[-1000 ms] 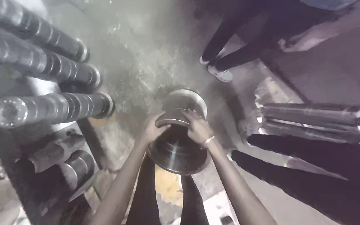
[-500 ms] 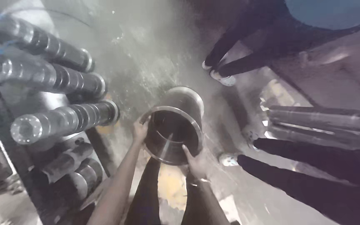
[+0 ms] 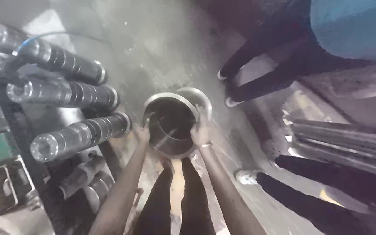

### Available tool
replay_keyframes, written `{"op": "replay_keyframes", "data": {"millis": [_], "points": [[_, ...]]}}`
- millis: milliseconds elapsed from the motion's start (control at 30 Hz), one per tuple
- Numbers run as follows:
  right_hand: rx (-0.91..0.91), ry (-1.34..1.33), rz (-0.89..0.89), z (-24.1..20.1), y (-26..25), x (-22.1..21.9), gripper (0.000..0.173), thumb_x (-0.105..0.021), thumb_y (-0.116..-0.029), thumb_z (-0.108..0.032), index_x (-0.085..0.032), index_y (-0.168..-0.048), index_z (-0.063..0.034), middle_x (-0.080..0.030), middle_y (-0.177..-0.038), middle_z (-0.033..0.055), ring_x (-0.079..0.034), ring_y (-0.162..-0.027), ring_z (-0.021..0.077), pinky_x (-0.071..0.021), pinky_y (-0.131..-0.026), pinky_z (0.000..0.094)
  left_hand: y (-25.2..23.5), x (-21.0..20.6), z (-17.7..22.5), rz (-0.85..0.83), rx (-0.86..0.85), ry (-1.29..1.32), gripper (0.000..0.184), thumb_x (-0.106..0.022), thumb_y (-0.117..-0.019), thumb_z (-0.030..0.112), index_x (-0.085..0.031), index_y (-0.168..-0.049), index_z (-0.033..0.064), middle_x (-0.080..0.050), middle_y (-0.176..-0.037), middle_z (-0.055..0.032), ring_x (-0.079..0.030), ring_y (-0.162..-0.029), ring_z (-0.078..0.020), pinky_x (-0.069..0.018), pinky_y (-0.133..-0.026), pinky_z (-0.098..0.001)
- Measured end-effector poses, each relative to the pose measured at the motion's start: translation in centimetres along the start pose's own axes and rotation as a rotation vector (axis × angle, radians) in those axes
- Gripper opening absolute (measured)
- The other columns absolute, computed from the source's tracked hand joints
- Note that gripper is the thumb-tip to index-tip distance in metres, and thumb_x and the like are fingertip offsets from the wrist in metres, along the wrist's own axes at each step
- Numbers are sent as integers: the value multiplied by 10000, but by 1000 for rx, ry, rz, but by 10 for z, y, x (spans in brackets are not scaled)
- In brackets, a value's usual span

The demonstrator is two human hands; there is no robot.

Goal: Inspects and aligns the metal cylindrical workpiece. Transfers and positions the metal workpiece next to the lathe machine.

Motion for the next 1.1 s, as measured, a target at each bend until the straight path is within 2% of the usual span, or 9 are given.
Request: {"op": "replay_keyframes", "data": {"millis": [233,367,600,667,767,867,967,1033,1100], "points": [[32,168,-281,-51,-55,-8,718,-571,-873,22,-517,-1516,-295,-495,-1555,144,-452,-1457,325,-381,-1183,533,-5,-3,-25,124,177,54,572,-696,-978,416,-602,-1336,-20,-688,-1209,-219,-669,-1130,-312,-519,-1019,-506],[164,154,-309,-62,-45,-21,705,-584,-856,52,-580,-1473,-290,-513,-1532,186,-468,-1439,373,-371,-1186,550,27,-3,-32,139,431,210,606,-676,-984,453,-584,-1306,-53,-667,-1140,-259,-668,-1005,-343,-547,-904,-538],[219,221,-553,-87,-56,-32,779,-603,-856,62,-509,-1521,-331,-432,-1595,182,-384,-1494,375,-316,-1214,572,43,-14,-69,179,610,525,590,-666,-978,484,-582,-1327,16,-693,-1098,-216,-700,-944,-328,-589,-825,-557],[214,246,-642,-97,-68,-33,802,-598,-854,67,-478,-1543,-326,-406,-1611,181,-349,-1512,373,-284,-1229,568,41,-12,-66,135,653,599,559,-654,-990,460,-585,-1323,16,-702,-1093,-214,-707,-948,-329,-593,-827,-559],[240,275,-714,-110,-86,-37,776,-578,-875,46,-462,-1554,-312,-402,-1617,161,-338,-1519,358,-272,-1240,547,19,18,-71,-138,641,559,512,-642,-1012,364,-544,-1370,12,-705,-1155,-208,-716,-1006,-322,-608,-850,-520],[289,296,-713,-116,-100,-42,768,-587,-870,42,-475,-1545,-307,-437,-1592,168,-380,-1497,352,-302,-1231,527,-21,65,-38,-372,483,232,762,-739,-941,414,-396,-1534,79,-577,-1427,-169,-593,-1274,-283,-523,-1032,-502],[307,321,-745,-127,-114,-47,770,-605,-868,32,-474,-1543,-316,-453,-1581,159,-391,-1491,340,-319,-1221,527,-81,76,14,-342,-125,48,1058,-854,-808,419,-257,-1601,53,-434,-1571,-161,-465,-1416,-200,-436,-1150,-360],[283,347,-805,-141,-126,-52,792,-612,-863,35,-455,-1552,-322,-437,-1591,163,-372,-1500,346,-307,-1219,546,-111,69,63,-363,-499,-133,1075,-828,-776,569,-334,-1582,55,-450,-1570,-150,-449,-1440,-213,-401,-1187,-393],[250,345,-866,-154,-136,-62,824,-645,-855,35,-429,-1566,-322,-405,-1606,183,-340,-1511,375,-267,-1223,588,-125,58,99,-333,-714,-334,818,-769,-848,542,-527,-1487,92,-603,-1436,-133,-589,-1316,-262,-476,-1107,-490]]}}
Point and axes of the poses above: each hand's wrist, its own y-axis away from the middle knuckle, its own x-axis out of the back of the hand, z = x × y, the point moved 1 cm from there along -y, towards the middle knuckle
